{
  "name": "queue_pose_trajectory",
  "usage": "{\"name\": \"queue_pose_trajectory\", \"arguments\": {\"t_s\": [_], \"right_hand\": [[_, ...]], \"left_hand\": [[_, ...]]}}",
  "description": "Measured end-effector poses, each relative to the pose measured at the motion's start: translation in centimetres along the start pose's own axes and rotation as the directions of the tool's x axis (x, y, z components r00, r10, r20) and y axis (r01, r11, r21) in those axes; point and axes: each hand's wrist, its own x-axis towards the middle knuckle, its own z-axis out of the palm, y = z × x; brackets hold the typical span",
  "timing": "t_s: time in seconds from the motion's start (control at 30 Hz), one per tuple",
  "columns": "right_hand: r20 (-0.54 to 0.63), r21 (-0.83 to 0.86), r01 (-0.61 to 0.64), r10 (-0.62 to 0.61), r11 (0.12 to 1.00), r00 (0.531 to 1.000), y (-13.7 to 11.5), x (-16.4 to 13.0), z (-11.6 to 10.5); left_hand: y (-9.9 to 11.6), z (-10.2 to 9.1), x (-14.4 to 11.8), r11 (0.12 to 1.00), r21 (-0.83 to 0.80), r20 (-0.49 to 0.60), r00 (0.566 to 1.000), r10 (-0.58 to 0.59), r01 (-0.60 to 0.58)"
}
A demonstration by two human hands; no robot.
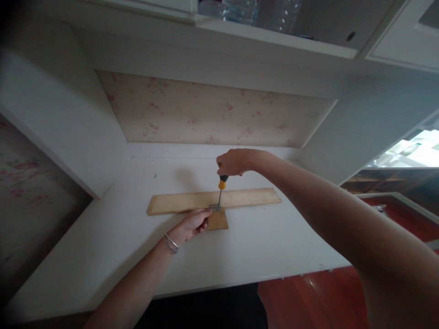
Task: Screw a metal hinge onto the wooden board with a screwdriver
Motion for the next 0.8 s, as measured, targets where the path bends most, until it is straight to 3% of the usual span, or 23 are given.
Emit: {"name": "queue_pose_trajectory", "arguments": {"t_s": [0.1,0.23,0.4,0.5,0.57,0.73,0.8], "right_hand": [[0.083,0.063,0.041,-0.046,0.997,0.996,-0.09,-0.11,-0.14],[0.146,0.002,-0.122,0.12,0.993,0.982,-0.35,-0.22,-0.18],[0.123,0.064,0.013,-0.021,0.998,0.992,-0.07,-0.24,-0.05],[0.187,0.06,-0.063,0.051,0.996,0.981,-0.07,-0.15,0.02],[0.164,0.009,-0.108,0.105,0.994,0.981,-0.09,0.0,0.15],[0.026,-0.002,0.053,-0.053,0.999,0.998,-0.04,0.05,0.3],[0.055,0.01,0.011,-0.012,1.0,0.998,-0.18,-0.06,0.23]], "left_hand": [[-0.07,-0.05,0.11,1.0,0.009,0.008,1.0,0.005,-0.005],[-0.13,-0.04,0.16,1.0,0.0,0.0,1.0,0.011,-0.011],[0.02,-0.02,-0.07,1.0,0.011,0.006,1.0,0.017,-0.017],[0.18,0.0,-0.23,1.0,0.01,-0.002,1.0,0.006,-0.006],[0.27,0.01,-0.32,1.0,0.005,-0.002,1.0,-0.004,0.004],[0.3,0.01,-0.34,1.0,0.005,0.02,1.0,-0.005,0.005],[0.28,0.05,-0.32,1.0,0.004,0.018,1.0,-0.004,0.004]]}}
